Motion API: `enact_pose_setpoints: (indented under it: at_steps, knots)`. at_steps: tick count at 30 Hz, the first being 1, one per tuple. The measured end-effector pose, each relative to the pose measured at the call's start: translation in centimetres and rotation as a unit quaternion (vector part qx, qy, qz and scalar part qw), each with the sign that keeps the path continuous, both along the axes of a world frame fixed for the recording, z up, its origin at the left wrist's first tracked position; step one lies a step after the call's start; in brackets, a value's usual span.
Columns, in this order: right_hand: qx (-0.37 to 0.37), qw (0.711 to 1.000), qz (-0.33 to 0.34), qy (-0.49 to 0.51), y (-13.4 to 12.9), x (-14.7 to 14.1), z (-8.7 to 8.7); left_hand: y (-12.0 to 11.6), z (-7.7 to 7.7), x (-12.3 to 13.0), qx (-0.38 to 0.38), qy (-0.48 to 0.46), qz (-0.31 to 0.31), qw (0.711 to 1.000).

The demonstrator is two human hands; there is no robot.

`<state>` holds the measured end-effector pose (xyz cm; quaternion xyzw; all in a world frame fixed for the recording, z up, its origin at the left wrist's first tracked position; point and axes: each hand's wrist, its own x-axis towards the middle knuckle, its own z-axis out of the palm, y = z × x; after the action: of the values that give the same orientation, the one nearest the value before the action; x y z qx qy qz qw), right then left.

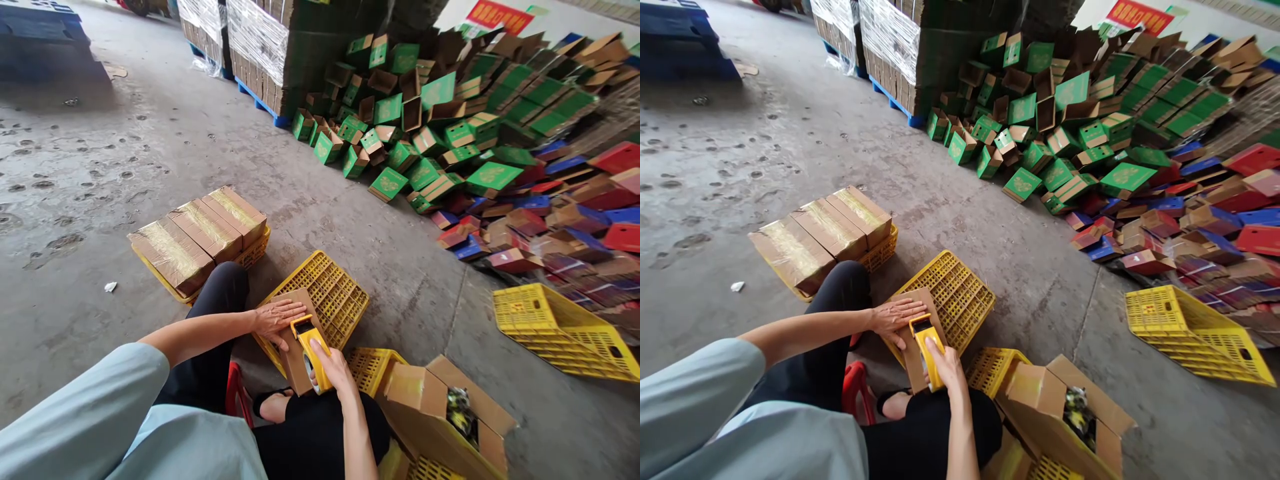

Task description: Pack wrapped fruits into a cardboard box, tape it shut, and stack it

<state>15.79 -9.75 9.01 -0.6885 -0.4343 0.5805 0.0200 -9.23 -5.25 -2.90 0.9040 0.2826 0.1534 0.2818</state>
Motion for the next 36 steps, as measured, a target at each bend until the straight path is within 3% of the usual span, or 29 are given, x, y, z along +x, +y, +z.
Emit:
enact_pose_setpoints:
  at_steps: [6, 11, 18, 26, 36]
  knots:
    - [0.036, 0.999, 0.0, 0.011, -0.6, 0.1, 0.8, 0.5, 0.2, -0.2, -0.012, -0.021, -0.004, 1.0]
    - [0.019, 1.0, 0.007, 0.005, -1.9, 1.4, 1.4, 0.8, 0.2, 0.2, -0.03, -0.015, -0.012, 0.999]
    - [0.027, 0.999, -0.014, -0.029, -4.4, 2.9, 0.6, 0.3, -0.4, 0.6, -0.011, -0.008, 0.004, 1.0]
    - [0.037, 0.999, -0.022, -0.012, -4.4, 2.8, 0.3, -1.3, -0.5, 2.1, 0.016, 0.028, -0.031, 0.999]
    - [0.019, 0.999, -0.037, -0.001, -4.6, 2.9, 0.0, -2.2, -1.2, 3.1, 0.044, 0.041, -0.005, 0.998]
